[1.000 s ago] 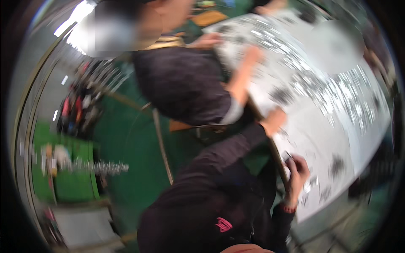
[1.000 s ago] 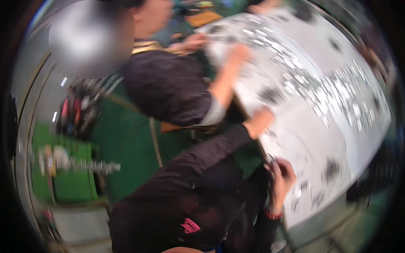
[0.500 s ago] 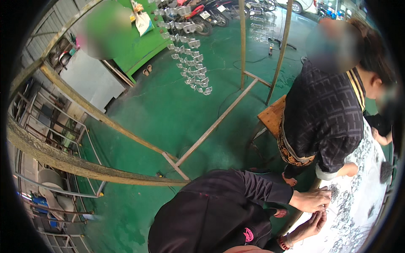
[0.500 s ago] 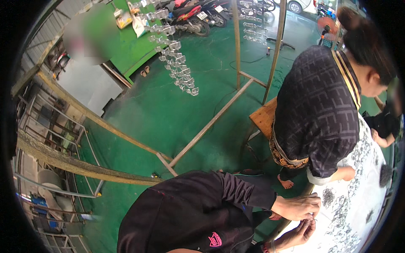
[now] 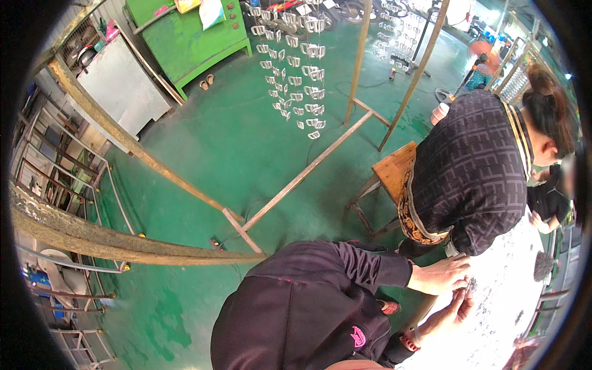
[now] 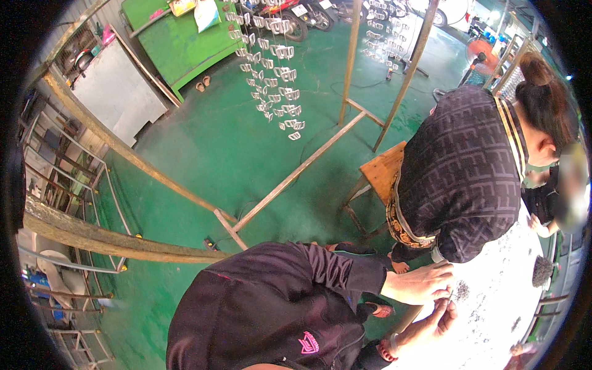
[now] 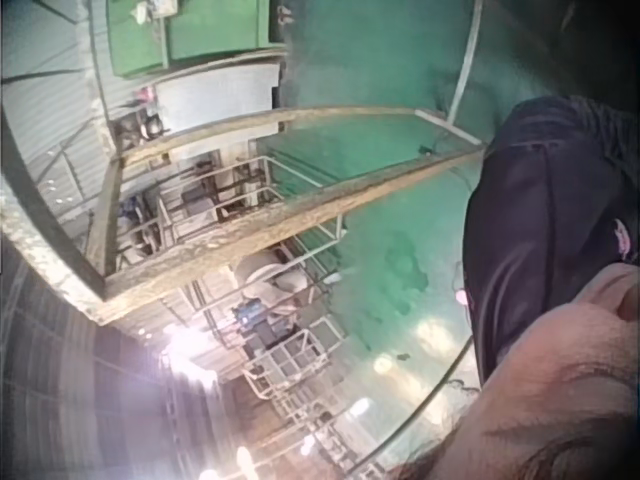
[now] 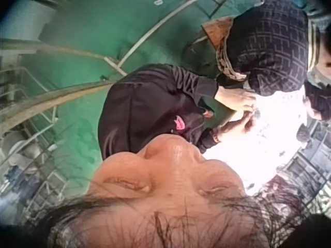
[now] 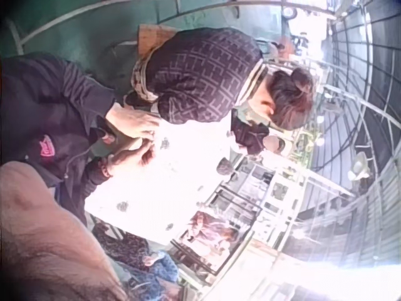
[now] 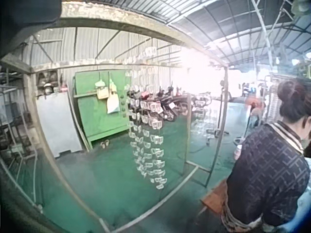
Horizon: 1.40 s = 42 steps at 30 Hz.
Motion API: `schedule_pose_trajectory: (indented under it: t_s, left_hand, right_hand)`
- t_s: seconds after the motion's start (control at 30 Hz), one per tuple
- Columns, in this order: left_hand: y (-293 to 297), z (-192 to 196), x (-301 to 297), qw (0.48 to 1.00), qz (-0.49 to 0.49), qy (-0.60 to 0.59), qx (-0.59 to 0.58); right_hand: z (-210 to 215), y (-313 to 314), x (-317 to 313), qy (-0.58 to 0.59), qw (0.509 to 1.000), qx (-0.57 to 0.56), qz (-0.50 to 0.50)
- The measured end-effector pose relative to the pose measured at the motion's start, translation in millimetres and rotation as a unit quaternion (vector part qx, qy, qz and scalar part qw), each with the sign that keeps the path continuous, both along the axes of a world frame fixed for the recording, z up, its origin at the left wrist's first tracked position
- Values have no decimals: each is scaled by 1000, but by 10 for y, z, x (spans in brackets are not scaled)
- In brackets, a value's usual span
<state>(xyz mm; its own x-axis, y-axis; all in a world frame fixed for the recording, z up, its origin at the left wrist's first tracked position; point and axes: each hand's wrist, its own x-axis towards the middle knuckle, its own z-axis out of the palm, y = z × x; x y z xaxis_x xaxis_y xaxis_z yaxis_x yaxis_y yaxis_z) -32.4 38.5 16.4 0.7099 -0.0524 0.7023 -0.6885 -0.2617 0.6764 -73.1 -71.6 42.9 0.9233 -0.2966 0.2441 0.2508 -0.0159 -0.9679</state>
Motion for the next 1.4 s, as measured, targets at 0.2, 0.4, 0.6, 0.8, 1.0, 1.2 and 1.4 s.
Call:
schedule_pose_trajectory:
  t_s: [0.2,0.4,0.6,0.8,1.0,1.2,1.4]
  left_hand:
    - [35,63,-76,999,26,-7,-45]
    - [405,199,-194,976,-125,107,-146]
    - [1269,238,-508,980,-9,89,-178]
    - [2272,-194,-982,917,286,3,-277]
    - [2971,-781,-1260,805,518,-75,-280]
    - [3382,-1032,-1194,778,540,-52,-316]
    - [3477,-989,-989,792,505,-59,-337]
  right_hand:
    - [-3,106,24,-36,998,-35,35]
    - [46,-58,149,-14,978,-84,188]
    - [165,73,371,-39,953,-81,288]
    - [341,1393,639,-46,904,-170,390]
    - [157,3271,478,-129,783,-206,573]
    - [-279,4248,467,-224,772,-304,512]
    - [-591,4646,410,-125,789,-333,501]
